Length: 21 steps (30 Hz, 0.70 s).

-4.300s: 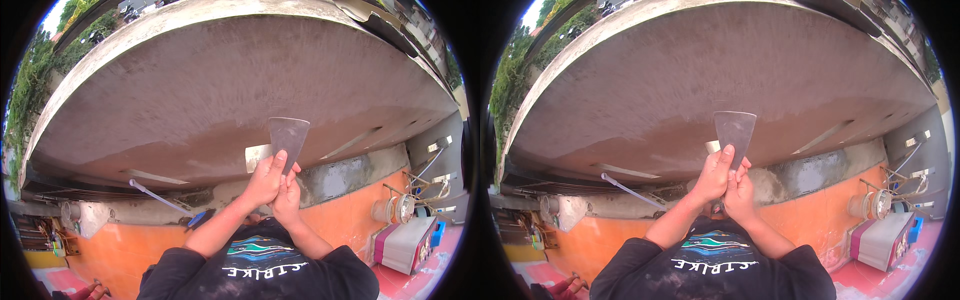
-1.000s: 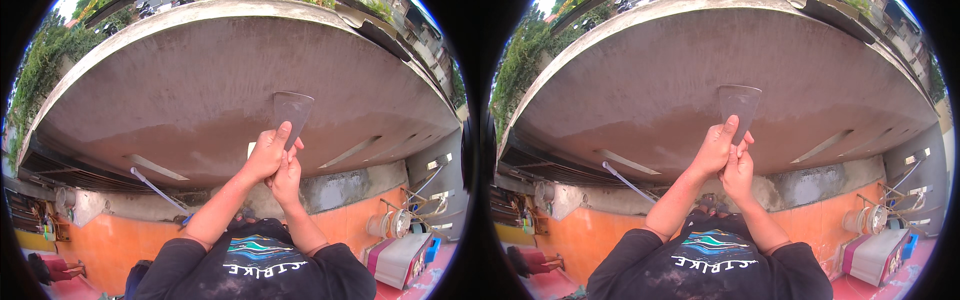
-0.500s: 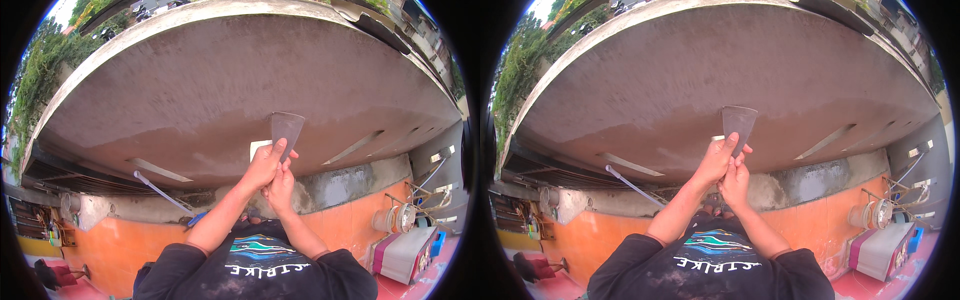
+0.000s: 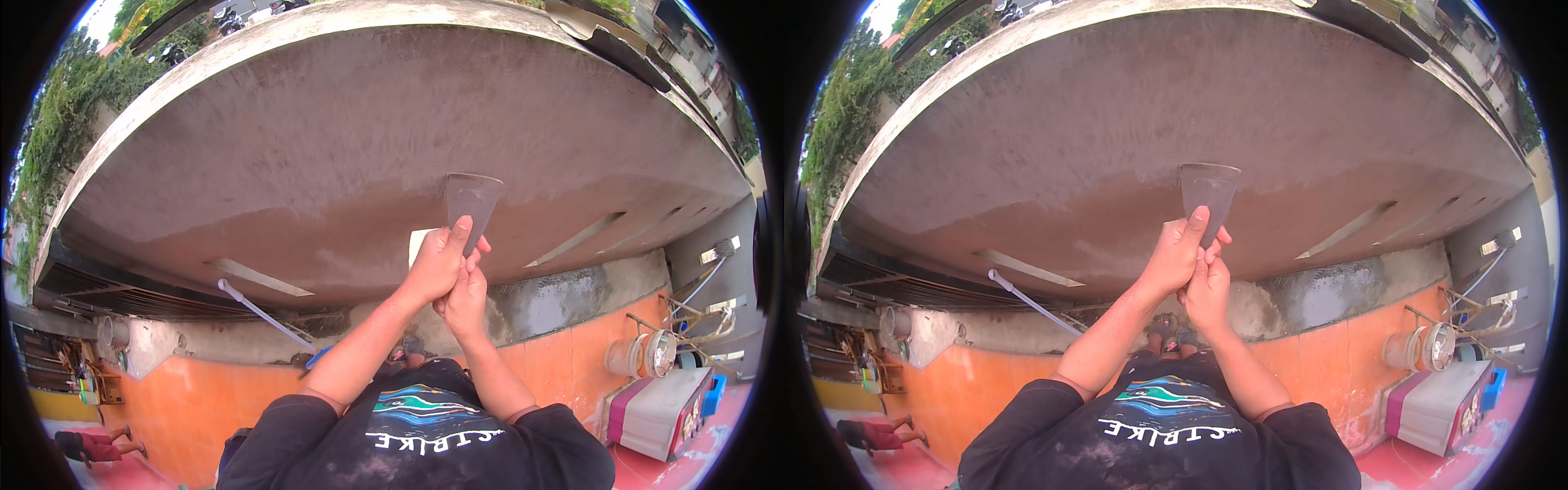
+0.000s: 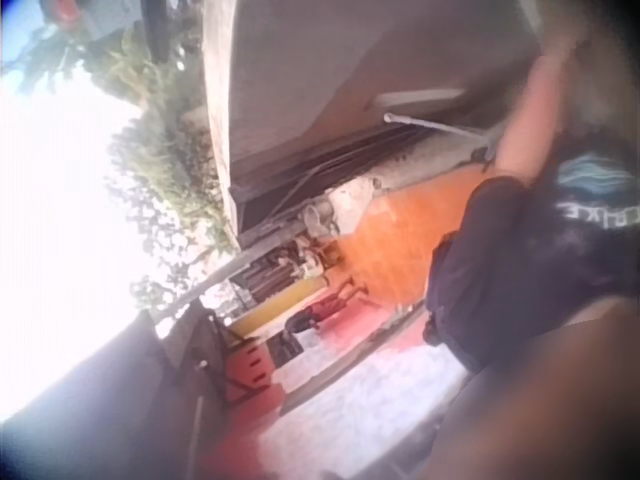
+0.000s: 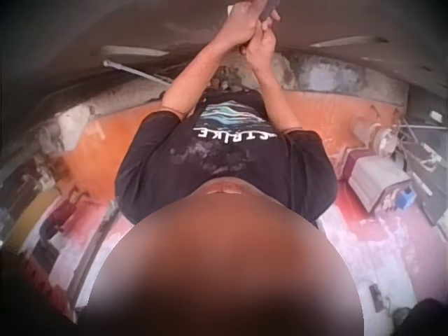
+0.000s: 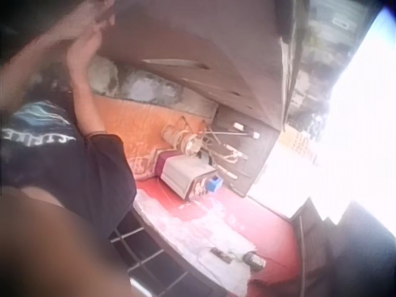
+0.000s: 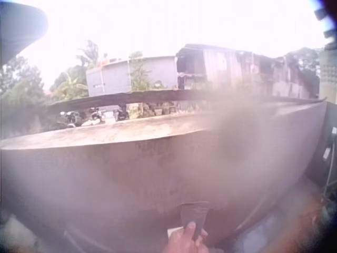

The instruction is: The person smooths a freshly plastered concrete ceiling using a metal trowel. They repeatedly scrape and level the surface in long strokes, occasionally pausing to wipe the trowel clean before continuing.

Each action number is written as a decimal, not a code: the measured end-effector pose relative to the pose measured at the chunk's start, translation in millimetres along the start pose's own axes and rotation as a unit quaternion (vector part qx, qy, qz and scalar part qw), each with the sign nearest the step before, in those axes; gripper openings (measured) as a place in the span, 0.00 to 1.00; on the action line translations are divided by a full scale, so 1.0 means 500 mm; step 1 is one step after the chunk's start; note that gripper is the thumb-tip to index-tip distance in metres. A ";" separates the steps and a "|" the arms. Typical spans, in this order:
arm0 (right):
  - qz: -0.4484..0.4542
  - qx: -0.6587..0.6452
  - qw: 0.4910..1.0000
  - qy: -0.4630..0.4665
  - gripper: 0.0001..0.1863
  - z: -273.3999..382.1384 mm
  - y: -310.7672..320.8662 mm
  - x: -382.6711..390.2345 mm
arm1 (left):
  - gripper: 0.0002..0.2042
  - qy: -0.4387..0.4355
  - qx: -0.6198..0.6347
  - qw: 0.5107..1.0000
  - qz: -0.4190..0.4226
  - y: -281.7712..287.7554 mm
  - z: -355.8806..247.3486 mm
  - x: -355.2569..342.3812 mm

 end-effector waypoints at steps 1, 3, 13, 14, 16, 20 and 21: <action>0.027 -0.008 0.999 0.016 0.16 0.015 -0.004 -0.023 | 0.33 -0.038 0.020 0.999 0.016 0.001 -0.028 -0.005; 0.027 0.029 0.998 0.043 0.17 0.050 -0.005 -0.036 | 0.33 -0.044 0.030 0.998 0.028 -0.006 -0.050 -0.006; -0.002 0.012 1.000 -0.011 0.15 0.031 -0.004 -0.009 | 0.33 0.007 0.040 0.999 0.028 -0.002 -0.001 -0.005; 0.005 0.013 1.000 0.004 0.17 0.035 -0.001 -0.015 | 0.33 -0.037 0.046 0.997 0.046 -0.002 -0.023 -0.012; 0.025 0.016 0.999 0.022 0.18 0.045 0.000 -0.016 | 0.33 -0.016 0.030 0.998 0.048 -0.010 -0.031 -0.009; 0.012 0.030 0.999 -0.040 0.17 0.048 -0.007 0.011 | 0.34 0.037 0.036 0.998 0.018 -0.023 -0.011 0.025; -0.016 0.031 0.996 -0.081 0.17 0.041 -0.003 0.013 | 0.34 0.064 0.030 0.997 0.013 -0.021 -0.005 0.021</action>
Point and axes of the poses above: each hand's wrist, its own x-axis away from the middle knuckle, its own y-axis out of the back of the hand, z = x × y, the point moved 5 cm from there along -x, towards the middle knuckle, and after that the axes turned 13 degrees about y, right-handed, at the moved point
